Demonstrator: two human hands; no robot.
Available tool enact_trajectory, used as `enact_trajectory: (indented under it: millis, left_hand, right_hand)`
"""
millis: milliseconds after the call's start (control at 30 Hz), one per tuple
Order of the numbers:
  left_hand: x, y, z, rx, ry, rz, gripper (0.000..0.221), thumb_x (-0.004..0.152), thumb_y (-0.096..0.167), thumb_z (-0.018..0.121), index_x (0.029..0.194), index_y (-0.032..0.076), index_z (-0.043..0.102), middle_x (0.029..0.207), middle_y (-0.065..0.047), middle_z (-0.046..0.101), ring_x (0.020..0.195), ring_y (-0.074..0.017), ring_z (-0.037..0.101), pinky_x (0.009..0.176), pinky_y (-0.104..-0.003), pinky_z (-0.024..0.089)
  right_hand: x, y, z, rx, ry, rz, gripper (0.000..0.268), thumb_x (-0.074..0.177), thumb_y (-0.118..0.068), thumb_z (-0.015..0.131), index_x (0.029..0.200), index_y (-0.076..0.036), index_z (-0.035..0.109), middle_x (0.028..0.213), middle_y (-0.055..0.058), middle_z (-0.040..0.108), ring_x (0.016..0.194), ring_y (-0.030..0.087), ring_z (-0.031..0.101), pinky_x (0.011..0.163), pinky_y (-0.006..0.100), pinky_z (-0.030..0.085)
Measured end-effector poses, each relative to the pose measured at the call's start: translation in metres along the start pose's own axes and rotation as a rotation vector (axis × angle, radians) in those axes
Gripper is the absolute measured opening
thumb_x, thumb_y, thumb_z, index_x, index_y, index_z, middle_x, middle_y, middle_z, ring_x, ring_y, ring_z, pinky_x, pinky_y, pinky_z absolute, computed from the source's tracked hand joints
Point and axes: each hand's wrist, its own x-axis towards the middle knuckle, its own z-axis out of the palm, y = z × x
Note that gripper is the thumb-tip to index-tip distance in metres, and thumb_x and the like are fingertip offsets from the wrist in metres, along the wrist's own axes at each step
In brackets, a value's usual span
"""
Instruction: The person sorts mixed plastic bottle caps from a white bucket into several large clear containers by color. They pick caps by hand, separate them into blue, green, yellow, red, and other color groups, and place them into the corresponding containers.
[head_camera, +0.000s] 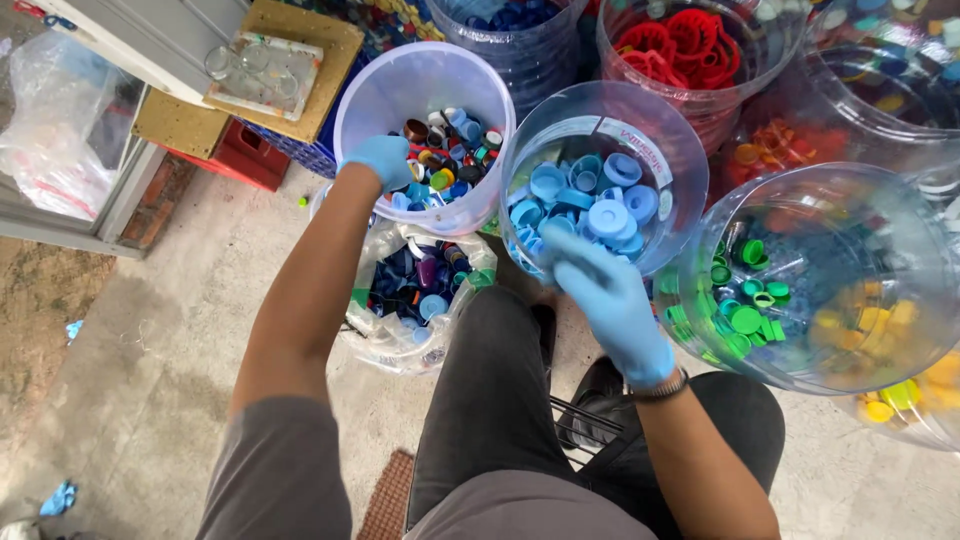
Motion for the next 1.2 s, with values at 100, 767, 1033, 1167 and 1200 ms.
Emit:
enact_trajectory:
  millis: [100, 767, 1033, 1167, 1200]
  left_hand:
    - [0.036, -0.012, 0.032, 0.301, -0.235, -0.043, 0.041, 0.079, 0.023, 0.072, 0.117, 0.012, 0.077, 0.112, -0.018, 0.077, 0.108, -0.0379, 0.073, 0.092, -0.058, 0.056]
    - [-0.129, 0.123, -0.086, -1.005, 0.183, 0.240, 0.041, 0.094, 0.006, 0.073, 0.131, 0.021, 0.065, 0.122, -0.003, 0.068, 0.105, -0.0129, 0.063, 0.098, -0.032, 0.056]
    - [-0.120, 0.096, -0.064, -0.944, 0.236, 0.212, 0.043, 0.090, 0.002, 0.074, 0.128, 0.023, 0.071, 0.120, -0.004, 0.071, 0.110, -0.0175, 0.068, 0.096, -0.034, 0.058]
    - [-0.103, 0.078, -0.053, -0.764, 0.295, 0.127, 0.044, 0.089, 0.011, 0.075, 0.131, 0.025, 0.071, 0.119, -0.008, 0.073, 0.117, -0.0282, 0.068, 0.102, -0.045, 0.053]
    - [-0.092, 0.069, -0.054, -0.765, 0.299, 0.123, 0.044, 0.089, 0.011, 0.075, 0.131, 0.025, 0.071, 0.119, -0.008, 0.073, 0.117, -0.0282, 0.068, 0.102, -0.045, 0.053]
  right_hand:
    - [-0.041, 0.025, -0.014, 0.138, -0.003, 0.218, 0.042, 0.098, -0.001, 0.059, 0.139, -0.004, 0.066, 0.114, 0.020, 0.077, 0.095, 0.023, 0.073, 0.087, 0.037, 0.061]
    - [-0.108, 0.053, -0.029, 0.122, 0.135, 0.325, 0.040, 0.096, 0.001, 0.063, 0.136, -0.004, 0.069, 0.112, 0.015, 0.076, 0.097, 0.019, 0.069, 0.098, 0.039, 0.055]
    - [-0.132, 0.052, -0.040, 0.092, 0.155, 0.337, 0.040, 0.097, -0.003, 0.063, 0.137, -0.005, 0.068, 0.113, 0.014, 0.076, 0.098, 0.018, 0.069, 0.100, 0.038, 0.053]
    - [-0.140, 0.049, -0.042, 0.082, 0.168, 0.373, 0.039, 0.098, -0.004, 0.062, 0.137, -0.005, 0.069, 0.114, 0.016, 0.076, 0.098, 0.020, 0.069, 0.095, 0.038, 0.054]
    - [-0.140, 0.046, -0.043, 0.081, 0.162, 0.371, 0.039, 0.098, -0.004, 0.062, 0.137, -0.005, 0.069, 0.114, 0.016, 0.076, 0.098, 0.020, 0.069, 0.095, 0.038, 0.054]
